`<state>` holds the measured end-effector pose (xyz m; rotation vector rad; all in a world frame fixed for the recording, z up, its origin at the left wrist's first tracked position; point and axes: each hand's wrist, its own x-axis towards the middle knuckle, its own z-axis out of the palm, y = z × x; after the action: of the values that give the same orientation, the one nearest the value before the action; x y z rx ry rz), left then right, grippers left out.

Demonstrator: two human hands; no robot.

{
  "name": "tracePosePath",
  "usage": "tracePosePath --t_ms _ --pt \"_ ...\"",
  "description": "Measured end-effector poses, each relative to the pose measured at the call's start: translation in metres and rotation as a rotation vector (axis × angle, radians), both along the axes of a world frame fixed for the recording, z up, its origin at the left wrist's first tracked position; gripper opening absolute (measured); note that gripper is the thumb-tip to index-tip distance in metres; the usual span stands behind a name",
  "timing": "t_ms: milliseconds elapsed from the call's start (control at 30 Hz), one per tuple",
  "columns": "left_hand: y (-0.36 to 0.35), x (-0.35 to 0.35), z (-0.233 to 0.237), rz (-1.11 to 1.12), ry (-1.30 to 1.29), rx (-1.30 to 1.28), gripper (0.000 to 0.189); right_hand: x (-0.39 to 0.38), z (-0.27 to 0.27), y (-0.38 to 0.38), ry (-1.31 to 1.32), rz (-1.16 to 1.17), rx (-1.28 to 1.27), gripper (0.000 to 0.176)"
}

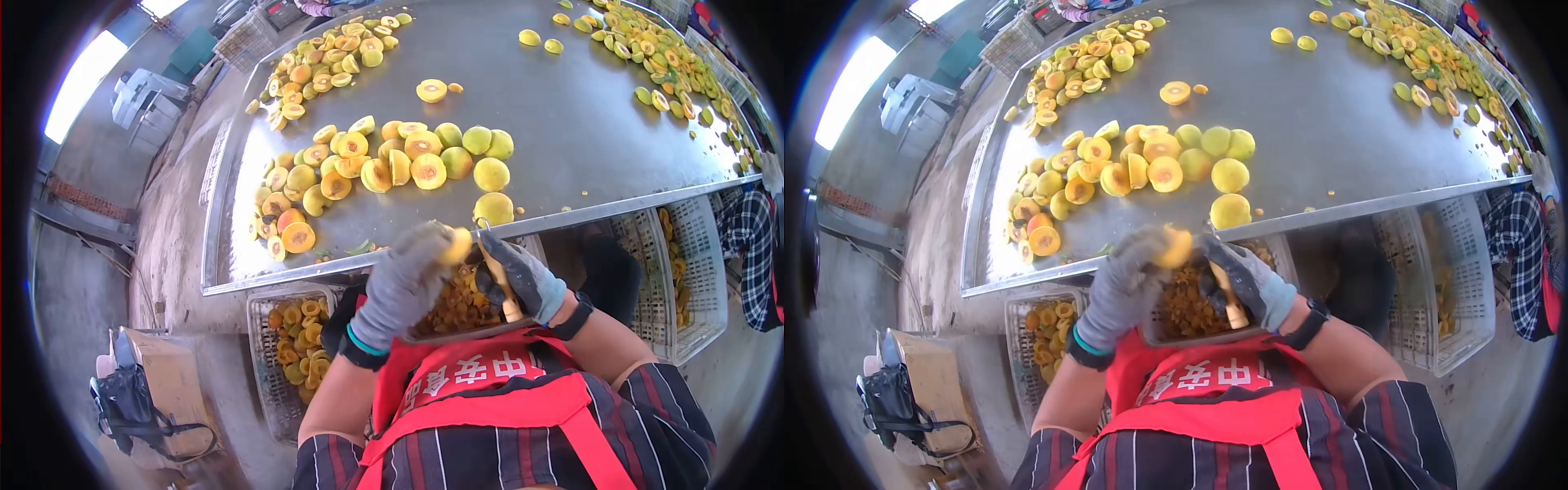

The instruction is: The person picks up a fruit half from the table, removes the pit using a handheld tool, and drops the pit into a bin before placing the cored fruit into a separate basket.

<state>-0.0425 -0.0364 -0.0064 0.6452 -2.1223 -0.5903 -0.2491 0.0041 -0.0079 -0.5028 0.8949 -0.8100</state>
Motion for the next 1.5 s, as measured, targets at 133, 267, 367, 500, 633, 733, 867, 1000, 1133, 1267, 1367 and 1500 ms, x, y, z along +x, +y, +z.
tracePosePath --t_ms 133,267,367,500,633,733,867,1000,1133,1267,1367,1500 --pt "0.035 -0.013 0.001 0.091 0.164 0.236 0.048 0.012 -0.008 0.003 -0.084 -0.032 -0.084 0.033" --pt "0.051 -0.015 -0.008 -0.128 0.735 1.377 0.074 0.029 -0.032 0.001 0.646 -0.253 -1.086 0.044" --pt "0.048 -0.019 -0.004 0.059 0.891 1.376 0.067 0.024 -0.015 0.006 0.896 -0.147 -1.056 0.041" --pt "0.051 -0.033 0.014 0.203 0.935 1.105 0.061 0.019 0.009 0.021 0.877 -0.004 -0.994 0.039" --pt "0.049 -0.028 -0.006 0.088 0.901 0.980 0.059 0.022 0.008 0.022 0.955 0.200 -0.938 0.034" --pt "0.048 -0.024 -0.013 0.090 0.748 0.854 0.057 0.026 0.008 0.022 1.004 0.280 -0.930 0.034" --pt "0.048 -0.029 -0.013 0.177 0.728 0.841 0.054 0.032 0.001 0.026 0.810 0.215 -0.935 0.032" --pt "0.045 -0.020 -0.006 0.154 0.563 0.948 0.031 0.030 0.011 0.028 0.999 0.491 -0.859 0.033" --pt "0.042 -0.017 -0.009 0.172 0.495 0.989 0.029 0.027 0.001 0.027 0.872 0.427 -0.897 0.037" --pt "0.037 -0.011 0.000 0.044 0.435 1.205 0.030 0.024 0.010 0.025 0.637 0.592 -0.654 0.037" --pt "0.032 -0.011 -0.002 0.034 0.286 1.175 0.031 0.021 0.021 0.024 0.657 0.598 -0.676 0.036" --pt "0.033 -0.016 -0.008 -0.084 0.510 1.144 0.034 0.014 0.014 0.020 0.137 0.643 -0.116 0.029"
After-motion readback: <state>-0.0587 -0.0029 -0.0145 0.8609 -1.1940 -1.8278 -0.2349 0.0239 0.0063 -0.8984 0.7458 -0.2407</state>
